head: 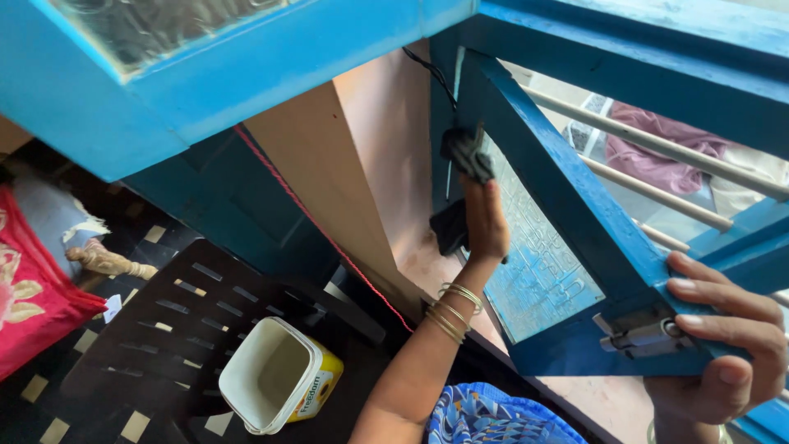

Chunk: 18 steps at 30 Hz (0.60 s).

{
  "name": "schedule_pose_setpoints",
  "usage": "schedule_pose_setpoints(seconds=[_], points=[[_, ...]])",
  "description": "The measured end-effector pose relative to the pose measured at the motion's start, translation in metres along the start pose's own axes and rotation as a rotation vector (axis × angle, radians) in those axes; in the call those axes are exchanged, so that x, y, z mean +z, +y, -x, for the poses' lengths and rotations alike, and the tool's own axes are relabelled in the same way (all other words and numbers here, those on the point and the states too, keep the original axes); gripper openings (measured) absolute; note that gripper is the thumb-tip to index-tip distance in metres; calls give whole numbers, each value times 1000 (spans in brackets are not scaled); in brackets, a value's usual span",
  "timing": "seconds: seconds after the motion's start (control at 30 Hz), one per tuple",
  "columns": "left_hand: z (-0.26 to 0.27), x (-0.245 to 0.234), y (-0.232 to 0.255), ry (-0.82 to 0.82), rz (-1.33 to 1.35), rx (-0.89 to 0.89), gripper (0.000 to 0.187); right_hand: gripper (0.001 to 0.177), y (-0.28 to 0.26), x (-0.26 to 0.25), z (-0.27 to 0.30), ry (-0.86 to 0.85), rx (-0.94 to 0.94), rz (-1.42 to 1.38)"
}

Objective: The person wipes the blue metal window frame and textured glass panes using a dark cloth. They clean the horizontal and vertical bars, the frame edges, and the glass surfaces, moving methodically across the window area.

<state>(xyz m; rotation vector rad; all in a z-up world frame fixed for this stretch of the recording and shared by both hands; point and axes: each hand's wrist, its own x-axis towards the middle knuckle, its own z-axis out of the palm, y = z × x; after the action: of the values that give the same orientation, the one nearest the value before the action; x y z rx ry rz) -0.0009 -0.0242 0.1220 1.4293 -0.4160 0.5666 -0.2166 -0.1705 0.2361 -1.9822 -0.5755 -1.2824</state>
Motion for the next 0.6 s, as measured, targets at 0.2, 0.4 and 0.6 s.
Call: schedule_pose_setpoints(seconds=[0.2, 0.4, 0.6], points=[[86, -6, -150, 59, -1, -534, 69, 48, 18, -1, -3, 99, -20, 29], [133, -16, -210, 82, 110, -935, 75, 49, 21, -6, 5, 123, 35, 44], [115, -3, -79, 142, 418, -1169, 70, 47, 22, -9, 1, 51, -158, 214]])
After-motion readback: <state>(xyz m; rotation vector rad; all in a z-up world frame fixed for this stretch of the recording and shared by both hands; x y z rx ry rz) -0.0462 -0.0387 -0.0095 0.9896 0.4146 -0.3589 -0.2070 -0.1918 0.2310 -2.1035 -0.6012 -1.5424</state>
